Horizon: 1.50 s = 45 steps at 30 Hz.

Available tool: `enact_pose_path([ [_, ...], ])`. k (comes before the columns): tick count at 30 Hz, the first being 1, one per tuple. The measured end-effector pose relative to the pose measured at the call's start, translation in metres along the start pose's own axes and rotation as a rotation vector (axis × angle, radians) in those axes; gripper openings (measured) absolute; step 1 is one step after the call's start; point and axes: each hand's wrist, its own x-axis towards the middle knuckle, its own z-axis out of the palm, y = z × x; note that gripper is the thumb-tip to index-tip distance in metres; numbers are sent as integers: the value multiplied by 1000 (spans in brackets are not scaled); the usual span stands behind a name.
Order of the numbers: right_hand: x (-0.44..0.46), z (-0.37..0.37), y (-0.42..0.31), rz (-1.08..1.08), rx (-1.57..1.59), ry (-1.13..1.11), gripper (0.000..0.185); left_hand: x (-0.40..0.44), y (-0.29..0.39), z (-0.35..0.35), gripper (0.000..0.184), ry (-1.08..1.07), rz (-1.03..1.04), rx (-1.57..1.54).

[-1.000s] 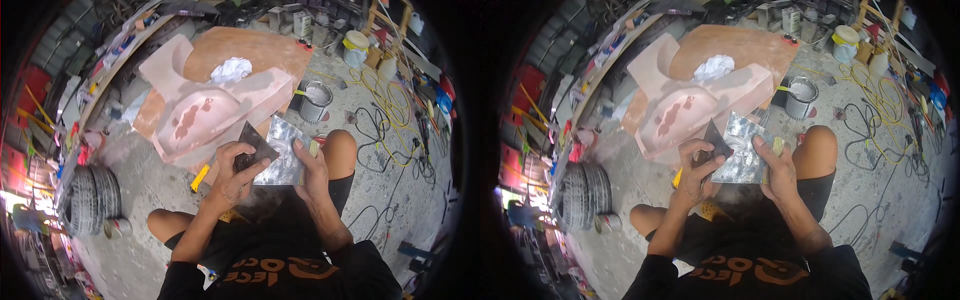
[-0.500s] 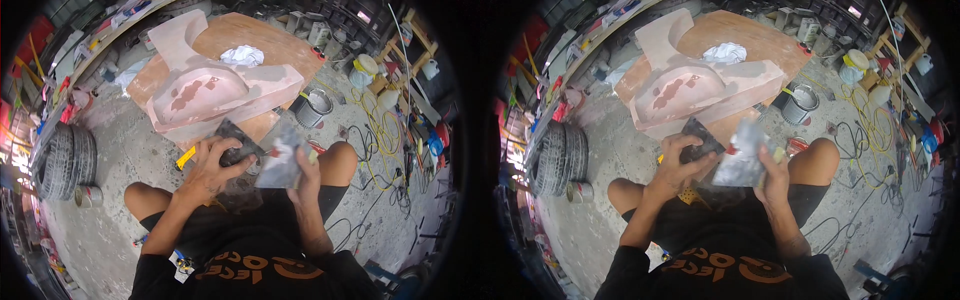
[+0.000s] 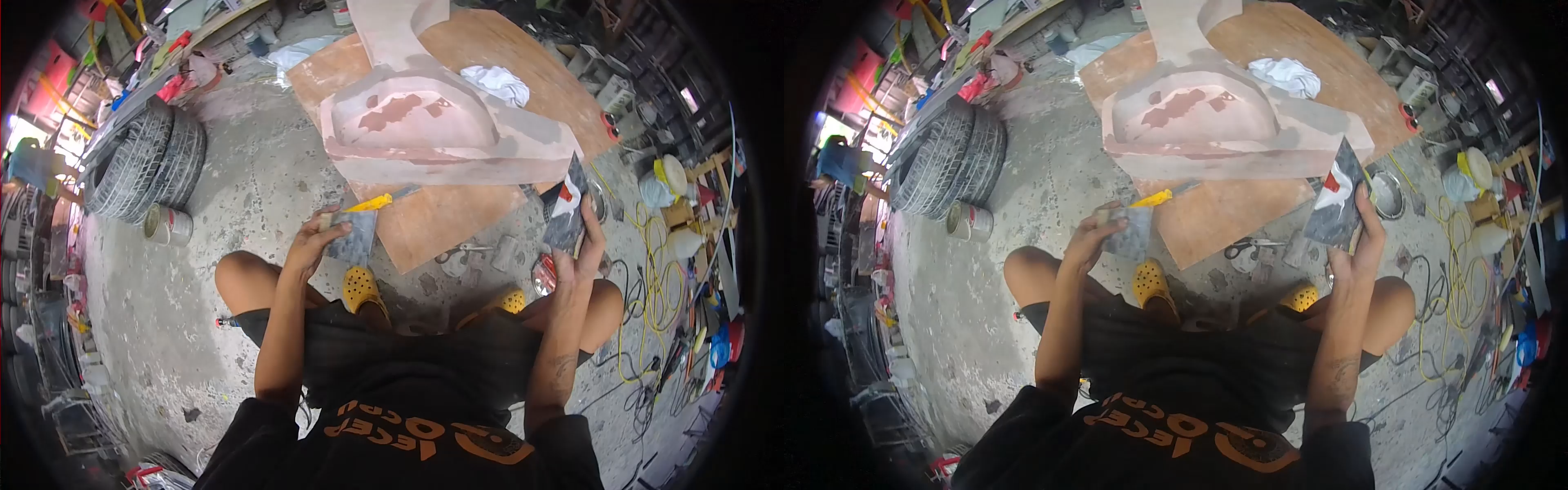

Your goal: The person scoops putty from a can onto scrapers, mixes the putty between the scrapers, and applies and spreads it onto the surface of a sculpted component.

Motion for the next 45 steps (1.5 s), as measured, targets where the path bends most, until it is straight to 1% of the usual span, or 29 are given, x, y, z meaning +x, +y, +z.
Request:
enact_pose_path([
  [3, 7, -15, 17, -20, 35, 41, 25, 37, -11, -12, 55, -24, -125, 58],
  [4, 8, -17, 18, -13, 41, 38, 26, 47, -17, -16, 48, 13, -128, 69],
  [7, 12, -20, 19, 11, 49, 27, 29, 65, -21, -29, 38, -187, -326, 47],
  [10, 12, -17, 19, 17, 79, 2, 29, 74, -31, -42, 31, -189, -293, 157],
  [11, 13, -17, 20, 15, 76, 0, 29, 69, -26, -43, 30, -238, -250, 210],
  [13, 13, -19, 21, 11, 71, 0, 29, 47, -1, -39, 30, -337, -169, 318],
  [16, 15, -26, 23, 33, 106, 6, 30, 6, 48, -46, 26, -374, -106, 311],
  [18, 15, -27, 23, 31, 116, 24, 30, 9, 42, -110, 26, -280, -2, 99],
  [20, 16, -28, 24, 33, 109, 27, 30, 21, 76, -119, 27, -67, 132, -111],
  [22, 18, -28, 26, 36, 104, 34, 29, 60, 102, -141, 29, 126, 164, -321],
  [24, 20, -25, 26, 33, 113, 37, 27, 125, 104, -160, 28, 234, 194, -423],
  [27, 22, -28, 26, 13, 55, 100, 26, 216, 88, -181, 27, 223, 153, -414],
  [30, 22, -34, 26, 30, 16, 194, 26, 278, 86, -160, 28, 158, 132, -356],
  [33, 23, -35, 27, 37, -14, 181, 26, 304, 94, -144, 27, 167, -55, -206],
  [34, 22, -33, 28, 41, -21, 184, 28, 336, 76, -174, 26, 242, -11, -160],
  [35, 23, -35, 30, 45, -29, 218, 28, 321, 85, -165, 26, 294, 71, -184],
  [37, 25, -38, 33, 44, -35, 280, 29, 265, 128, -132, 27, 390, 247, -229],
  [39, 22, -29, 37, 55, -51, 227, 32, 237, 146, -164, 32, 319, 414, -294],
  [41, 22, -24, 40, 95, -93, 201, 35, 149, 186, -117, 35, 396, 514, -318],
  [43, 21, -16, 46, 116, -132, 152, 33, 81, 194, -82, 37, 427, 609, -111],
  [45, 20, -9, 52, 171, -142, 98, 33, 27, 180, -43, 41, 382, 589, 151],
])
